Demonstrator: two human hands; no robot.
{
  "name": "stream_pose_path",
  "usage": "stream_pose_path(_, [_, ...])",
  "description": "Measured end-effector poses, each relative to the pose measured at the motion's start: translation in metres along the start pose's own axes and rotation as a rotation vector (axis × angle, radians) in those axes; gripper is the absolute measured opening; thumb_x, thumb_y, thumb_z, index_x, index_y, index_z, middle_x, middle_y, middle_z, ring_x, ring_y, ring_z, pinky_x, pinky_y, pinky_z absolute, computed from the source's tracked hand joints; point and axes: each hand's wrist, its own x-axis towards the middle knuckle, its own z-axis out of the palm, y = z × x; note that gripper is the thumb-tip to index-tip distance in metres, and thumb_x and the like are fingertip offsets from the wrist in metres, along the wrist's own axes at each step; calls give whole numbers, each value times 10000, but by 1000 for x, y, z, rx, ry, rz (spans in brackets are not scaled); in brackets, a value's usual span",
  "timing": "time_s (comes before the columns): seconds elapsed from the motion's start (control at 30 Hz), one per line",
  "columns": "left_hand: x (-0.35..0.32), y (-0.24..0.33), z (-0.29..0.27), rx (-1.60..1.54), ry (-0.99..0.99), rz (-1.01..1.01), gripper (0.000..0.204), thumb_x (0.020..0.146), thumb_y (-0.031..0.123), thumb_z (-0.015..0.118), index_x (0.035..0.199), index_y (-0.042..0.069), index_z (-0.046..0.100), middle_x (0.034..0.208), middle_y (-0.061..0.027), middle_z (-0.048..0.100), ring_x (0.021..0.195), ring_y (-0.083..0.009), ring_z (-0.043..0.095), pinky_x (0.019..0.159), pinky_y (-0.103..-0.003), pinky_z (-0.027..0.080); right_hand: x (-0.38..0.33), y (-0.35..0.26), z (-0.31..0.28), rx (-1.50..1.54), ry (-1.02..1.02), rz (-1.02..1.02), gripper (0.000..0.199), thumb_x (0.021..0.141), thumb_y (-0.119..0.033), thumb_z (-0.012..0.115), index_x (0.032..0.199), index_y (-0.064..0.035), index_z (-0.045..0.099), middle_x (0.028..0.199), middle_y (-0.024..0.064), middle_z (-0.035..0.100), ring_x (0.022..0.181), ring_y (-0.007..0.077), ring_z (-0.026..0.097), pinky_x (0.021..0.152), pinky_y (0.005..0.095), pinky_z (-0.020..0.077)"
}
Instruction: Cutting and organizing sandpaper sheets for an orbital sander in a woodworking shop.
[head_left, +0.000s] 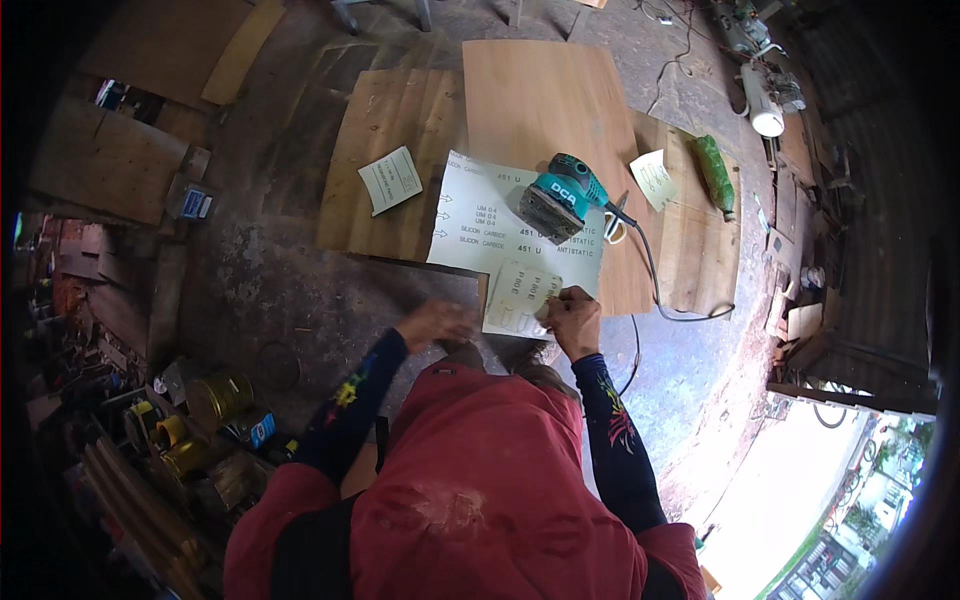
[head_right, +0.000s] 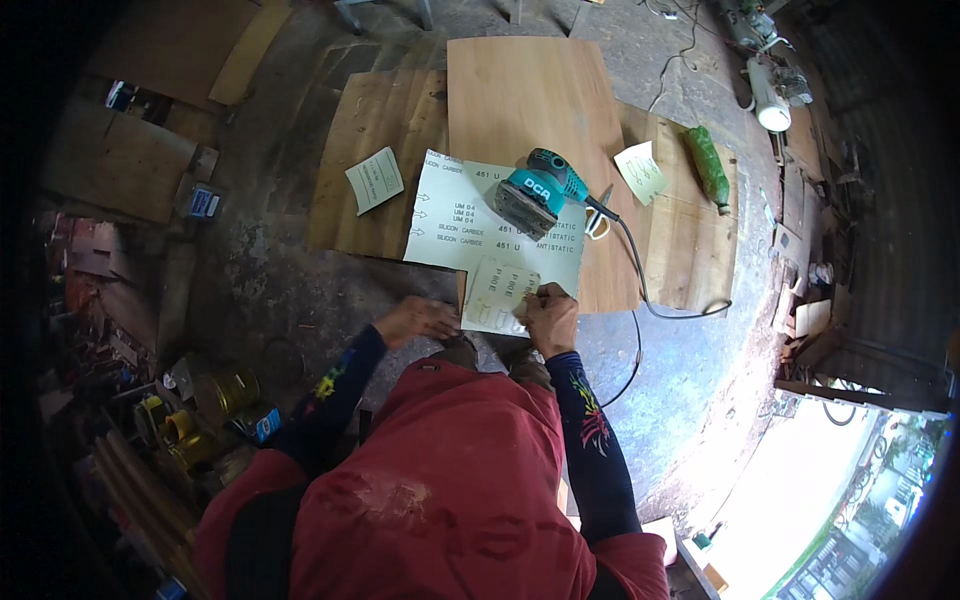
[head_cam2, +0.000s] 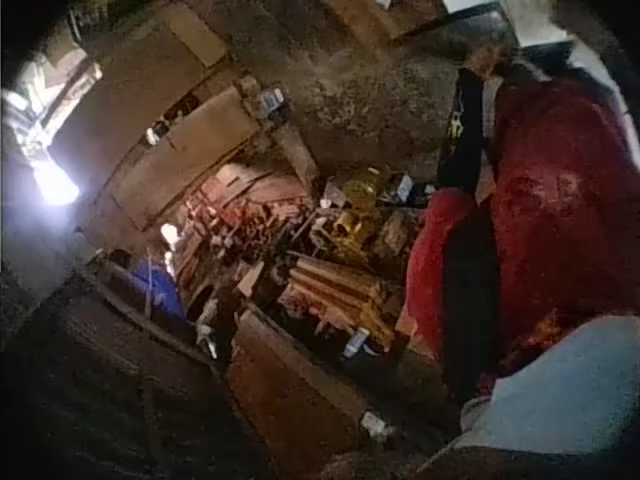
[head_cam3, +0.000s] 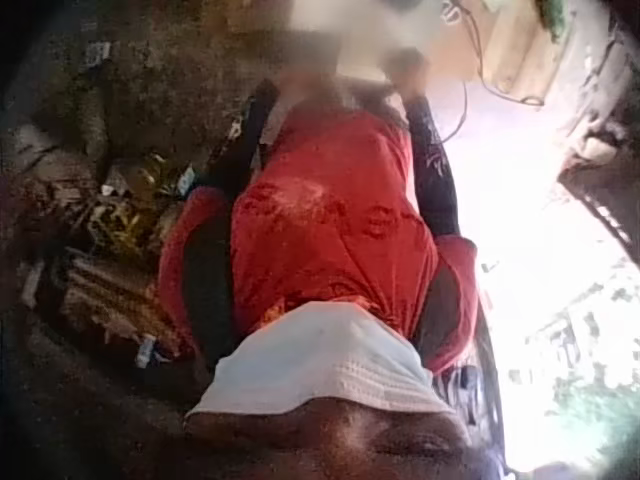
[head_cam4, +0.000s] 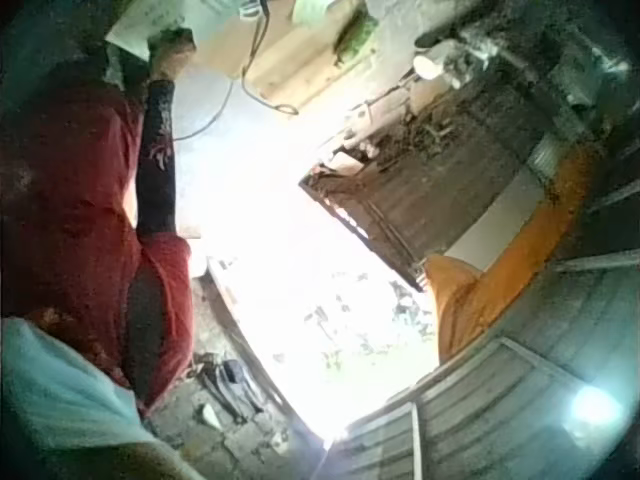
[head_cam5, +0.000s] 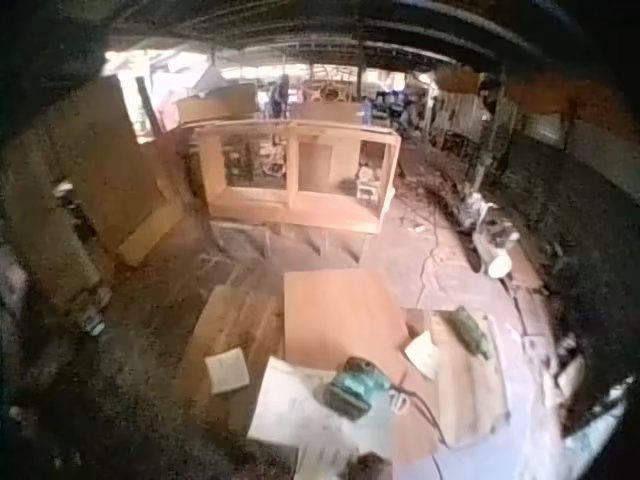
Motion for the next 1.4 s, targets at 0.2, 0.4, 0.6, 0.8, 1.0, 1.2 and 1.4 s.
stream_pose_path(0.2, [3, 6, 45, 82, 348, -67, 316, 920, 295, 715, 938, -20, 695, 778, -103, 696, 643, -175, 682, 581, -296, 572, -29, 9, 16, 293, -13, 296, 210, 931, -86, 590, 1010, 107, 566, 752, 189, 681, 619, 265, 708, 515, 335, 560])
stream_pose_path(0.4, [-3, 1, 50, 90, 497, 234, 181, 922, 124, 697, 944, -54, 674, 775, -103, 702, 678, -160, 689, 614, -272, 572, -54, -25, 6, 566, -274, 465, 203, 984, -43, 512, 1133, 95, 512, 1020, 220, 666, 858, 294, 719, 713, 365, 620])
stream_pose_path(0.6, [-51, 12, 22, -376, 634, 628, 138, 944, 62, 635, 1048, -21, 671, 923, -98, 721, 796, -187, 708, 668, -302, 576, -16, -65, -22, 440, -814, 216, 282, 996, -102, 541, 1227, 54, 580, 987, 131, 699, 780, 237, 713, 682, 333, 594])
stream_pose_path(0.8, [-133, -15, -19, -497, 1128, 773, 158, 957, 72, 624, 1083, -14, 666, 924, -75, 710, 819, -167, 688, 687, -309, 554, 68, -184, 54, -64, -469, -781, 332, 886, -164, 651, 1188, -26, 643, 1082, 200, 688, 918, 359, 671, 835, 423, 521])
stream_pose_path(1.0, [-163, -107, 28, -477, 1415, 621, 165, 942, 89, 649, 1062, -17, 691, 859, -34, 691, 703, -127, 628, 635, -276, 502, 172, -213, 195, -649, -461, -1073, 522, 808, -173, 692, 1307, -84, 567, 1214, 163, 632, 1110, 392, 596, 948, 442, 496])
stream_pose_path(1.2, [-182, -155, 34, -739, 1350, 583, 165, 947, 92, 635, 1063, -9, 696, 856, -38, 692, 704, -128, 631, 640, -275, 515, 200, -191, 253, -1169, -394, -966, 396, 813, -220, 669, 1197, -134, 630, 1170, 130, 659, 1089, 353, 633, 861, 455, 546])
stream_pose_path(1.4, [-143, -34, -74, -567, 1094, 653, 248, 966, 108, 603, 1166, -30, 655, 1058, -97, 706, 863, -165, 672, 746, -310, 547, 144, -244, 152, -197, -272, -763, 265, 887, -227, 641, 937, 24, 710, 846, 222, 695, 765, 373, 668, 693, 430, 517])
